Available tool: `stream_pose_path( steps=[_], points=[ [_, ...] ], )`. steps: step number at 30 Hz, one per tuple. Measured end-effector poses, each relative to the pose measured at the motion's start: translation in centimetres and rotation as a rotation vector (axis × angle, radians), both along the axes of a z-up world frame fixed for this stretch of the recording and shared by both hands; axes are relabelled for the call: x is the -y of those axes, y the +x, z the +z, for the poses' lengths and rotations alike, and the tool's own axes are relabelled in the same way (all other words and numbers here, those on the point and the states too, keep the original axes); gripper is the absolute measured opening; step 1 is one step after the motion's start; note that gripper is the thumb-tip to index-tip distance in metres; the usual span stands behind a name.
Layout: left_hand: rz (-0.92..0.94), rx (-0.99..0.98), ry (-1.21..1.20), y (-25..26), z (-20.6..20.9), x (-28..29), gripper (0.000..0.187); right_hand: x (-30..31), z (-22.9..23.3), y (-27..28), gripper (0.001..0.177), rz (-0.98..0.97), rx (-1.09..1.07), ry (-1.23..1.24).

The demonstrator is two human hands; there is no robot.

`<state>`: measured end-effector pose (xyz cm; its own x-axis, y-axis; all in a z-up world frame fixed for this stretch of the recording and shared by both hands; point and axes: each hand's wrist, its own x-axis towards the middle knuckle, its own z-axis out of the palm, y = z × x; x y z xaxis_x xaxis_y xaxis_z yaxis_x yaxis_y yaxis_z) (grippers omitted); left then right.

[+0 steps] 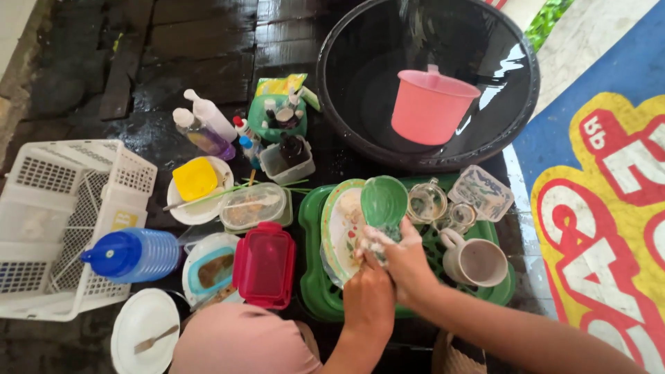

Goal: Washing dishes and food containers by hand using a sponge and rinsing them with water from a basin.

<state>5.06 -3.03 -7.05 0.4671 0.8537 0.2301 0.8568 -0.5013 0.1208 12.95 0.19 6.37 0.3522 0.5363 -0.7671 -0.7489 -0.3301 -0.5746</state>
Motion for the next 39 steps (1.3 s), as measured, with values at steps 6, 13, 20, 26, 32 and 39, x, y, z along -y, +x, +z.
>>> stream_pose_path(
  steps=[6,13,20,26,32,39],
  points=[
    [-0.21,-0.02,0.044,-0.2,2.1,-0.2,0.033,-3.4,-2.3,5.0,0.098,0.023,0.052,-0.006],
    [-0.417,-0.057,0.057,-2.0,5.2,-1.5,0.036,-2.9,-9.5,13.2,0.035,0.589,1.329,0.355],
    [-0.467,-0.082,-0.096,-1.6,7.1,-2.3,0.028,-1.5,-3.6,9.0,0.04,1.428,1.504,0.303],
    [-0.456,-0.018,0.136,-1.5,8.6,-2.1,0.028,-3.8,-6.7,14.3,0.041,1.048,1.517,0.158],
    [-0.283,0.114,0.123,-1.2,8.3,-2.1,0.021,-0.5,-0.5,9.6,0.028,0.551,0.804,0.064],
    [-0.153,0.338,-0.932,-1.3,16.5,-3.4,0.054,3.3,0.5,15.7,0.012,0.48,1.365,0.199]
  ],
)
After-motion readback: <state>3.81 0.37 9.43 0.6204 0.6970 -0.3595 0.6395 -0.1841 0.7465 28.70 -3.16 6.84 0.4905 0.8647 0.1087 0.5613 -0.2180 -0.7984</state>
